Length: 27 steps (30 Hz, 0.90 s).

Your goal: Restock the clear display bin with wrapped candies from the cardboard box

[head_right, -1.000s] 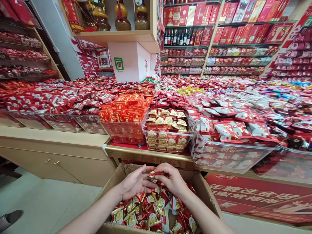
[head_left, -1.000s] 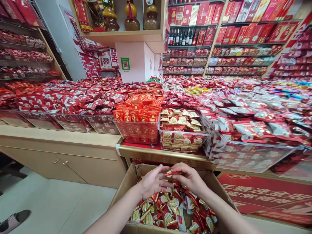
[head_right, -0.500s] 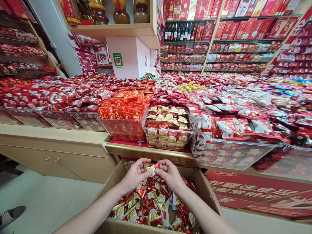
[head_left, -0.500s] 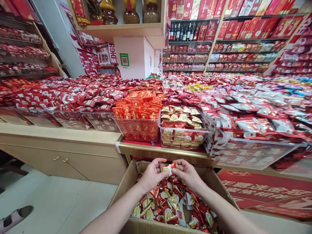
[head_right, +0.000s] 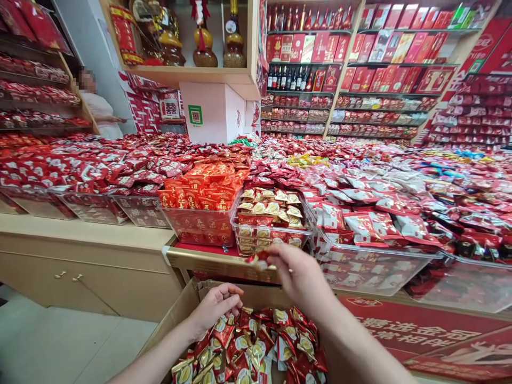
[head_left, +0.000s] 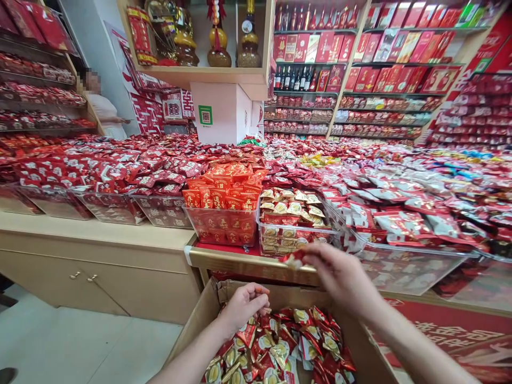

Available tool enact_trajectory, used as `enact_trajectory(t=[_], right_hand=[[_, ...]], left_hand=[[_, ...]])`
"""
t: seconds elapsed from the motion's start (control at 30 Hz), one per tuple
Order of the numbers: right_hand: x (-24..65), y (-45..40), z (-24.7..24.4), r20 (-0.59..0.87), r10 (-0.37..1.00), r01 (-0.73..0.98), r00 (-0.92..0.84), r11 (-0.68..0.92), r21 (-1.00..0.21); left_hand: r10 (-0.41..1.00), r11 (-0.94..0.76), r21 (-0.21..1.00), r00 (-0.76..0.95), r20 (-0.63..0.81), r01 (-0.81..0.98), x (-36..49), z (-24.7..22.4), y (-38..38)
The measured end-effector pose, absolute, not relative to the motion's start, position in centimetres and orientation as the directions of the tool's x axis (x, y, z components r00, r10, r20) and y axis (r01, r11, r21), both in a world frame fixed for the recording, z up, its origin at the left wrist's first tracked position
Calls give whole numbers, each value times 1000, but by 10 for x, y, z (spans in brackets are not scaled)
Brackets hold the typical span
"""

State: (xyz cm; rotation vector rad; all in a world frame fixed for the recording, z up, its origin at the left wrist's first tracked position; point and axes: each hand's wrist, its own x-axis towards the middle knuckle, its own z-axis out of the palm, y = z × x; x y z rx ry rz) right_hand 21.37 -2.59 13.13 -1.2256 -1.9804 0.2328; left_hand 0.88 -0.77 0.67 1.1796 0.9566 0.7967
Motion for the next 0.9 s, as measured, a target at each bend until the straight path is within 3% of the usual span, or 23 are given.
enact_trajectory(t=[0.1,0.2,0.3,0.47,0.7,0.9], right_hand=[[231,-9,180,599,775,867,-202,426,-259],[240,17,203,477,851,962,-219,270,-40],[241,41,203,326,915,971,-240,232,62],[238,60,193,178,951,967,-252,242,76],[235,70,198,79,961,963,-267,268,-7],[231,75,192,8,964,963,-267,267,33]], left_hand=[[893,227,974,397,-214,13,10,7,-9],[885,235,972,408,-222,19,12,8,-10],[874,238,971,432,-221,15,11,8,-10],[854,227,972,467,-231,65,7,-2,-7],[824,221,962,496,-274,163,5,-17,-4],[808,215,958,516,-284,190,4,-18,-4]])
